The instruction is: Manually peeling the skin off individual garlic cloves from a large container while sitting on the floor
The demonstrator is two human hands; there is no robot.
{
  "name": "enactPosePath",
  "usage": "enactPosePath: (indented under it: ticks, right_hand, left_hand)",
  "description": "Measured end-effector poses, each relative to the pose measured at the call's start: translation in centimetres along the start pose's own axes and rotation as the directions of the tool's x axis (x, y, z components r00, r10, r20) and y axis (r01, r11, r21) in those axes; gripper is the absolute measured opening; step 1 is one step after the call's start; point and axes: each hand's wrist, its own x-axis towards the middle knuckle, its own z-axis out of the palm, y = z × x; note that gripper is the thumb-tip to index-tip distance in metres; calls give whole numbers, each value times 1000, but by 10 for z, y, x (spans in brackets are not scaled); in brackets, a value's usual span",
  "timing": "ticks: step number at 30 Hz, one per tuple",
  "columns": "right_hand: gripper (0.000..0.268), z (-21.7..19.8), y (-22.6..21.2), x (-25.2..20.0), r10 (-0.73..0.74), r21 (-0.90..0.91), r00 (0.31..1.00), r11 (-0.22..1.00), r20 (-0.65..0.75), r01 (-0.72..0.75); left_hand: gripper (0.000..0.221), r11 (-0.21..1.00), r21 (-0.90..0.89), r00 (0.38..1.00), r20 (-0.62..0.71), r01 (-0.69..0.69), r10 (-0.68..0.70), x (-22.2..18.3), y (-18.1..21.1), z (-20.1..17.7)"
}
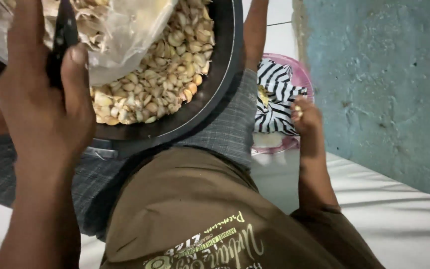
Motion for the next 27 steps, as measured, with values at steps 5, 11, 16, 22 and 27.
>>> enactPosePath:
  ticks: [5, 11, 16, 22, 27]
  right_hand:
    - [49, -23, 56, 43, 103, -400, 887, 911, 451, 98]
    - [26, -45, 71, 79, -141, -905, 912, 136, 386, 404]
    - [8, 115, 14, -30, -107, 90, 987, 991, 117, 97]
    - [19, 278, -78, -123, -614, -198, 740, 717, 274, 668]
    - [19, 351, -87, -135, -750, 79, 515, 594, 416, 801]
  left_hand:
    - [53, 996, -84, 1000, -10, 20, -20, -17, 8, 12]
    - [57, 997, -35, 996, -49, 68, -70, -22, 14, 1]
    - [60, 996, 68, 991, -124, 54, -46, -12, 0, 4]
    - [82, 928, 304, 906, 292, 215, -305, 48, 18, 36]
    - [30, 979, 141, 964, 201, 146, -173, 43, -4, 83]
